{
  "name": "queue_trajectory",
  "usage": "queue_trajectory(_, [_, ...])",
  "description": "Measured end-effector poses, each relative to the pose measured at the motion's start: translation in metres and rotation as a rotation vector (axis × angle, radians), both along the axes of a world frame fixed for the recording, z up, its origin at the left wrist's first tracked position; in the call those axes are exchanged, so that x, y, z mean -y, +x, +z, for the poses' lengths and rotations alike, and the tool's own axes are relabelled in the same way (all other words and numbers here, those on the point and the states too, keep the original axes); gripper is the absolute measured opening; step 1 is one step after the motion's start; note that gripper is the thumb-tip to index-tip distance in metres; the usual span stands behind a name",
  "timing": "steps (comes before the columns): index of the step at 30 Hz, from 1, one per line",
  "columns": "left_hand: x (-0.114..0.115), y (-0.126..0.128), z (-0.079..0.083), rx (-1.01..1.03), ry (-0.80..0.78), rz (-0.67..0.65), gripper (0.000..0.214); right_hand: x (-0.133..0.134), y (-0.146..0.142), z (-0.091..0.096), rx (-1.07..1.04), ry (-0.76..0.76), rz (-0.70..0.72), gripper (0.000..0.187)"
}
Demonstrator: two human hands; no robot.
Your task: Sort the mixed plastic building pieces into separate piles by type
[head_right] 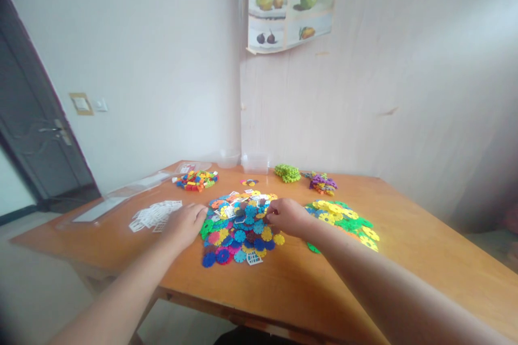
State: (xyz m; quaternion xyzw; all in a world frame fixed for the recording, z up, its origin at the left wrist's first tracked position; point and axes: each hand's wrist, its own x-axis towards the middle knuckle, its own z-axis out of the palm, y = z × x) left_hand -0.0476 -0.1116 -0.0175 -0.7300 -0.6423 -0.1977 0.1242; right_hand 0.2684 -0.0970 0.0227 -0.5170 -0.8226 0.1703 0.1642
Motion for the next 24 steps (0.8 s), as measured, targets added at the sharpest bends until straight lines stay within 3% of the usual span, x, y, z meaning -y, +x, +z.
queue_trajectory(10, [-0.007,-0.005,-0.007,0.142,0.029,0.071,0.029,0.007,-0.068,0.007,0.090,0.186,0.163,0.016])
queue_trajectory(17, [-0.013,-0.012,-0.013,0.297,0.089,0.067,0.028,0.032,-0.124,0.014,0.270,0.372,0.290,0.033])
queue_trajectory(24, [-0.013,-0.013,-0.012,0.433,0.067,0.063,0.025,0.038,-0.156,0.002,0.335,0.475,0.362,0.038])
